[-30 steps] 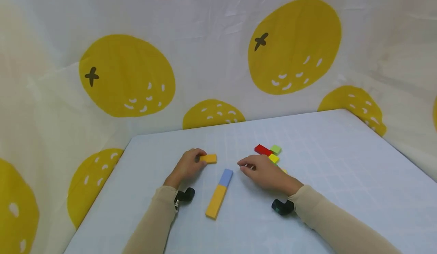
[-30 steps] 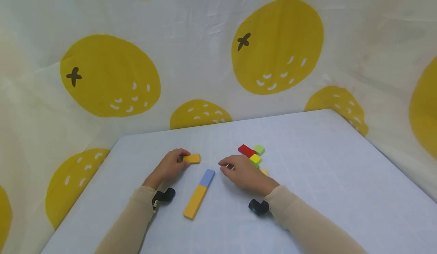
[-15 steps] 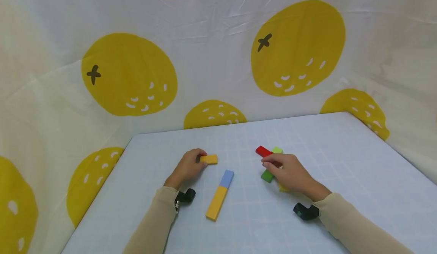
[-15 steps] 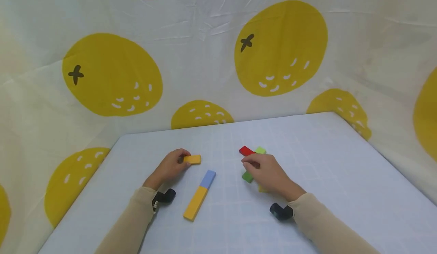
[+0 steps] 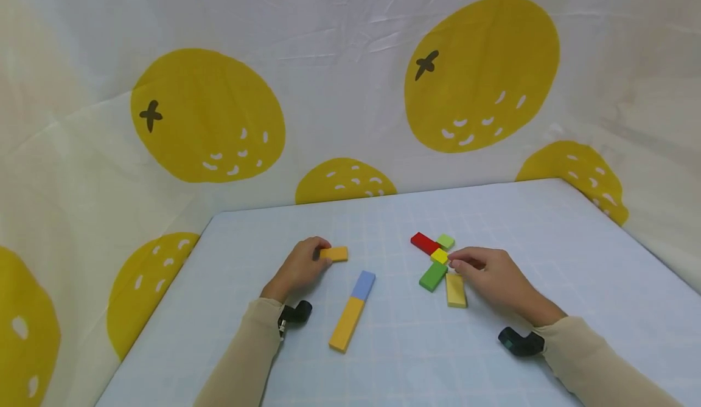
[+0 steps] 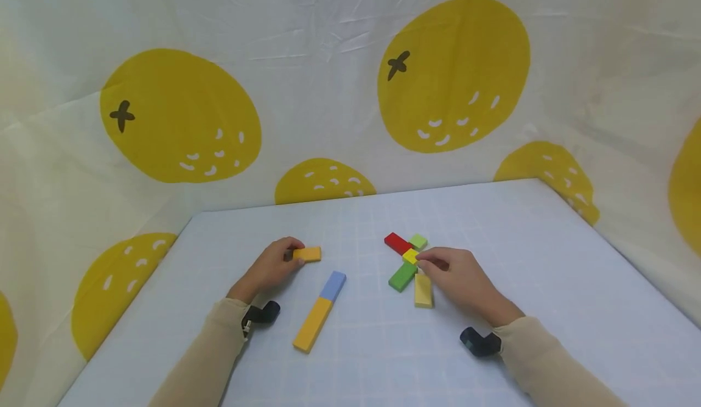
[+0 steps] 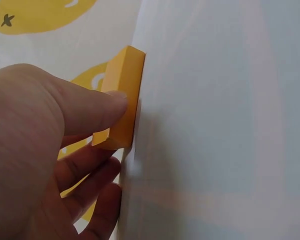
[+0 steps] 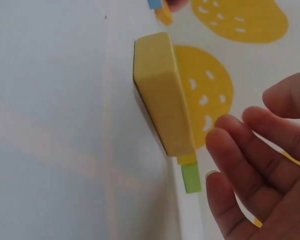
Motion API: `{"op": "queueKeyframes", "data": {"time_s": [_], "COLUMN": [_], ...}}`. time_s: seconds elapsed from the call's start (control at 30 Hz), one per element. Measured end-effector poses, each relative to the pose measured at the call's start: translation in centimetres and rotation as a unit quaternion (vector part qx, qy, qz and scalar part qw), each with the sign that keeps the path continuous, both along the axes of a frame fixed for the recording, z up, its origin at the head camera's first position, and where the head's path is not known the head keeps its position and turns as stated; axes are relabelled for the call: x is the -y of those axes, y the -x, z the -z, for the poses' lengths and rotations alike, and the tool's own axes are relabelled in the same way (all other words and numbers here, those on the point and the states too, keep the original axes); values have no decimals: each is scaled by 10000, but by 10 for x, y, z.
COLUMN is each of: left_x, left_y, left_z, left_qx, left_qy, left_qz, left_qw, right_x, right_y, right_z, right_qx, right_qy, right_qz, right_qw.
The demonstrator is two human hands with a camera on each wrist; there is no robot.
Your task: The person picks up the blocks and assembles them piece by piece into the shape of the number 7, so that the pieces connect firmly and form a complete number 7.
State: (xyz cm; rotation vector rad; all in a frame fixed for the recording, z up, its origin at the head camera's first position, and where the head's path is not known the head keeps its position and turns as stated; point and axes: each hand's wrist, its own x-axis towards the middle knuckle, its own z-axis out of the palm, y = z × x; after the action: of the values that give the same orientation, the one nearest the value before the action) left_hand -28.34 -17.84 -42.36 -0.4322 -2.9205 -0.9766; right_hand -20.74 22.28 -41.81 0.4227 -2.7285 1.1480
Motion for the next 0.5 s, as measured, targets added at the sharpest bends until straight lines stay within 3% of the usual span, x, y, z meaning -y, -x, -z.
{"op": "queueKeyframes", "data": {"time_s": [0.13,0.37,0.5], "left_x": [1,-1,-3], "left_y": [-1,-1,-1], "left_z": [2,2,1], "left_qx": [11,81,2], "left_qy": [-36,12,54], "left_qz": [-96,-260,-284], "left_qw": [9999,9996,9996], "right_x": [-7,-21,-22], "right_y": [2,8,9], "right_z": [0,1,2], "right_qx": [178,1247,1369], "right_qy": [-43,-79,-119], "right_qz": [5,78,13], "right_qw": [9998,9921,9905]}}
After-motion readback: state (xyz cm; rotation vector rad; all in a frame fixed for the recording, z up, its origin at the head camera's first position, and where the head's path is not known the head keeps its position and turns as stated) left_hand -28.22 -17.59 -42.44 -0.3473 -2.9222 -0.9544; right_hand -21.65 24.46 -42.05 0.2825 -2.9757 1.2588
